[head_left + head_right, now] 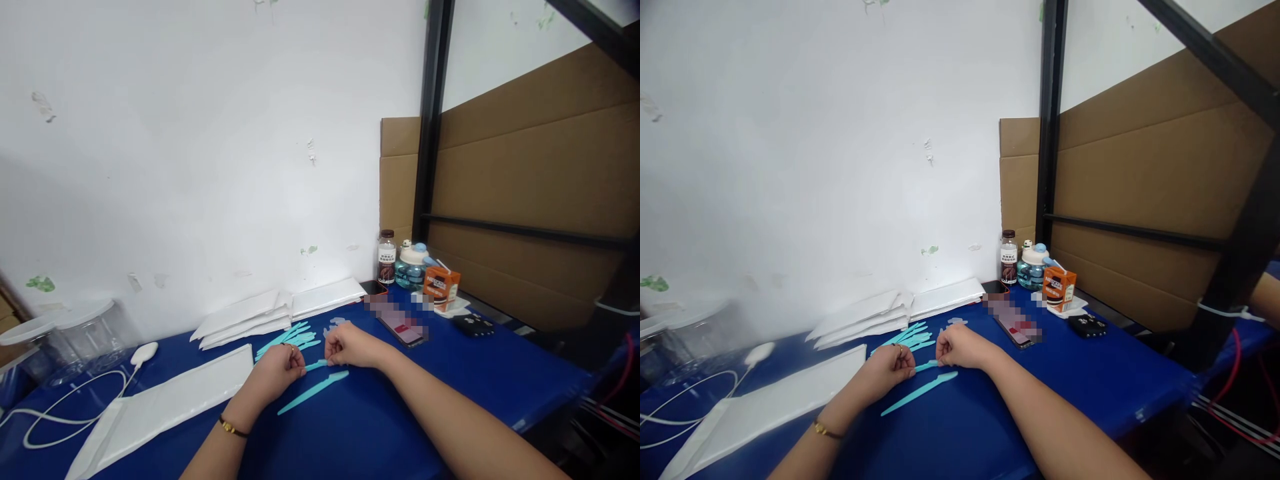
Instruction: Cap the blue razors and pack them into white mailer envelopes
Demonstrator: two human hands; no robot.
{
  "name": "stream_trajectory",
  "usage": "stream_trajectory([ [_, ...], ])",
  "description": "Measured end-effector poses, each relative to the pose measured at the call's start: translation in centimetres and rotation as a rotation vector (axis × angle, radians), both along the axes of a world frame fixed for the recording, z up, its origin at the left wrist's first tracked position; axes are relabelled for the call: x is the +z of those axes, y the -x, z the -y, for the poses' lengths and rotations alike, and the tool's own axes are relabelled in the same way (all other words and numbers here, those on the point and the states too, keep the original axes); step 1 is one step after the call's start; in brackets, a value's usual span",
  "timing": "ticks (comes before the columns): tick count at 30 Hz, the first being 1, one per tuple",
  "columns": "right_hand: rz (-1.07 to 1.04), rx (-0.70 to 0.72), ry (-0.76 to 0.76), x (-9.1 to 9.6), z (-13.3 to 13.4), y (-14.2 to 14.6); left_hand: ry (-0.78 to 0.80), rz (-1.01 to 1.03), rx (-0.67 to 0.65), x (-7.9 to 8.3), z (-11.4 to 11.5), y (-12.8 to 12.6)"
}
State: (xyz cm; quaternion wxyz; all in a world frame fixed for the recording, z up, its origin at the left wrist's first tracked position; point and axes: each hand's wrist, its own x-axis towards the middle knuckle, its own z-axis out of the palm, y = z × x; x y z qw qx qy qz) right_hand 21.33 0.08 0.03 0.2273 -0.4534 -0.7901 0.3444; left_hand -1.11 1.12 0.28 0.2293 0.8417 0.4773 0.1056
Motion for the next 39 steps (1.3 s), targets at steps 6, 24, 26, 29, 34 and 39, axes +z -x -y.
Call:
stream_trajectory([
  [6,-0.038,-0.018,0.097,0.5,-0.3,-1.5,0.098,0.029,-0.009,0.3,0.4,-0.4],
  [24,0.364,-0.356,-0.231,-0.9,-2.2,-3.1,-0.248,-0.167,0.153,-0.1,-1.4,1.0],
  [26,0.353,-0.332,-0.229,-0.6,-1.9,-3.1,-0.219,-0.146,0.175,-0.2,-1.4,1.0],
  [29,0.303,-0.324,-0.272,-0.2,-1.6,-3.0,-0.184,-0.121,0.195,-0.2,-1.2,1.0],
  [34,0.127,-0.314,-0.216,-0.3,-1.5,-2.8,-0.153,-0.101,0.206,0.0,-0.9,1.0],
  [39,-0.042,-0.205,-0.068,-1.3,-2.1,-2.7,-0.1,-0.107,0.205,0.1,-0.9,1.2],
])
